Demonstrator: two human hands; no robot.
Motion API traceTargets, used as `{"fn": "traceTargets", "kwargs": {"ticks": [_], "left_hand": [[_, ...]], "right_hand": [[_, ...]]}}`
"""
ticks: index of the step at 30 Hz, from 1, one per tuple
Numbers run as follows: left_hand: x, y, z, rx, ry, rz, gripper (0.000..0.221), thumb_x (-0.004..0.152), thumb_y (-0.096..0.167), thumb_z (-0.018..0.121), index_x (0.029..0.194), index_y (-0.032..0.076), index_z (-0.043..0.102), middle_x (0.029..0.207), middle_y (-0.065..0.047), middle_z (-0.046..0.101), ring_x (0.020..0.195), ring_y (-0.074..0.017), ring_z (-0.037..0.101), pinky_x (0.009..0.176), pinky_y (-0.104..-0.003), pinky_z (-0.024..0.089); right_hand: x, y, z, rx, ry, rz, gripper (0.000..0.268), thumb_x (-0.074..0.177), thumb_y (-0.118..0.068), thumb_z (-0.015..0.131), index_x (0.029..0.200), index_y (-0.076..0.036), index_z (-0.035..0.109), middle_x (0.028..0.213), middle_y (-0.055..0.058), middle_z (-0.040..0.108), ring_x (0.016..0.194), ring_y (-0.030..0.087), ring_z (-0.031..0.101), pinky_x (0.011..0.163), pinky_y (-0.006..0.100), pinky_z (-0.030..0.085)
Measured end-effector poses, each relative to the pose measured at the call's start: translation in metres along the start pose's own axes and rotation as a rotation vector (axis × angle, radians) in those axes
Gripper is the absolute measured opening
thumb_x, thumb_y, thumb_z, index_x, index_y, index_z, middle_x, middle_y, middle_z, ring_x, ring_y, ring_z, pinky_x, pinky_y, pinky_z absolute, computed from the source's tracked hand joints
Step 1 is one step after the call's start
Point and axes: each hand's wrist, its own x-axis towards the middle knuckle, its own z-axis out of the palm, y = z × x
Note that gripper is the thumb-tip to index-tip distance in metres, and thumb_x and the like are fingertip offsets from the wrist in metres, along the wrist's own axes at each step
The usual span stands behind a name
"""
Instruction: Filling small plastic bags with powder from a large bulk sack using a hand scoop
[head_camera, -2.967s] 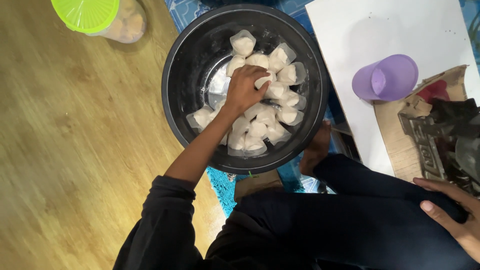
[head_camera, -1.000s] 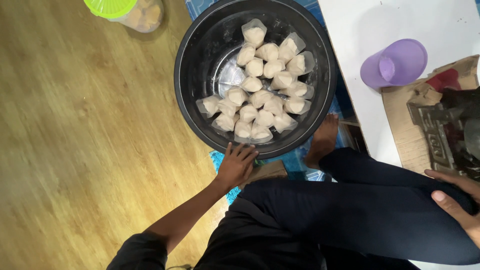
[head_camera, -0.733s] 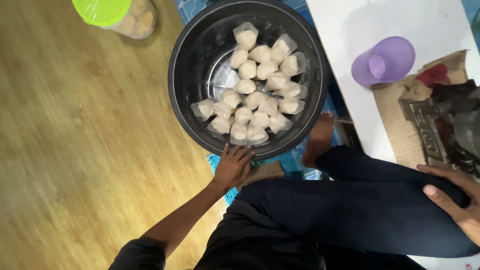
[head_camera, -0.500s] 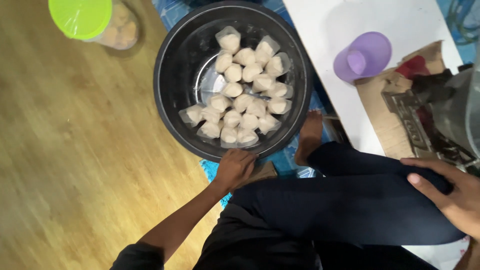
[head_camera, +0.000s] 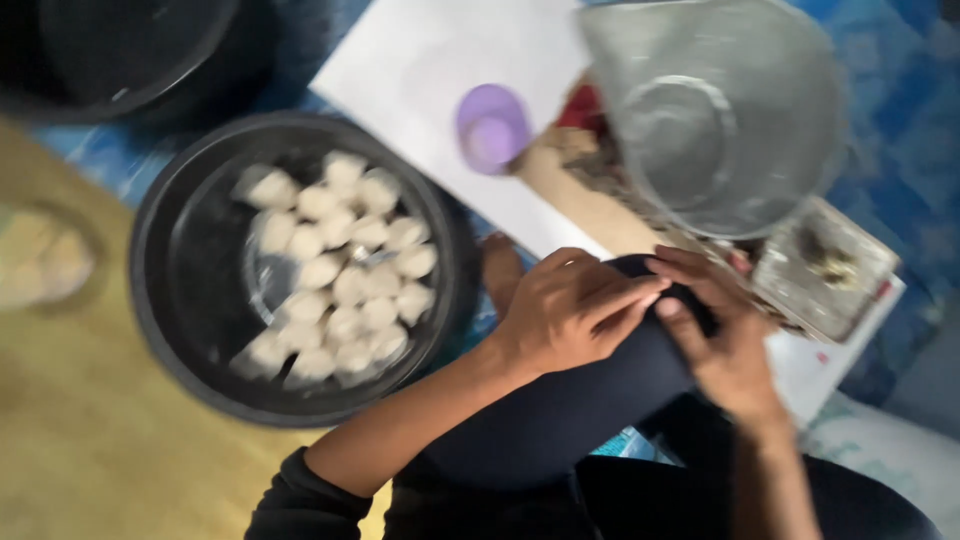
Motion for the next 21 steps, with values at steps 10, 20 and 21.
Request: {"fn": "traceTargets", "kwargs": {"ticks": [10,20,21], "left_hand": [[0.073,0.065,0.121,-0.179,-0.579,0.34,0.009,0.077,0.01,0.063,0.085,0.011,0.064,0.074,-0.004,0.062,0.07,-0.0278,0.062,0.075,-0.045,0.045],[0.022,0.061,0.189,-0.04,-1.347,0.205,0.029,0.076,0.017,0.069,0.1,0.0,0.07,0.091,-0.018,0.07,0.092,-0.0435,0.067,0.091,-0.064,0.043],[0.012,0.047,0.186,0.04,-1.397,0.262,0.03,0.074,0.016,0.076,0.1,0.002,0.07,0.092,-0.016,0.07,0.089,-0.0414,0.068,0.09,-0.063,0.046]], "right_hand": [[-0.095,0.155,0.048,-0.243,0.498,0.3,0.052,0.088,-0.044,0.057,0.116,-0.001,0.062,0.104,0.015,0.065,0.097,0.027,0.062,0.084,0.04,0.049],[-0.176,0.242,0.068,-0.695,0.665,0.585,0.044,0.079,-0.041,0.073,0.107,-0.007,0.065,0.069,0.015,0.064,0.071,0.038,0.068,0.06,0.047,0.055],[-0.176,0.244,0.069,-0.733,0.665,0.607,0.044,0.079,-0.04,0.075,0.106,-0.008,0.065,0.066,0.015,0.064,0.068,0.039,0.069,0.058,0.048,0.056]]}}
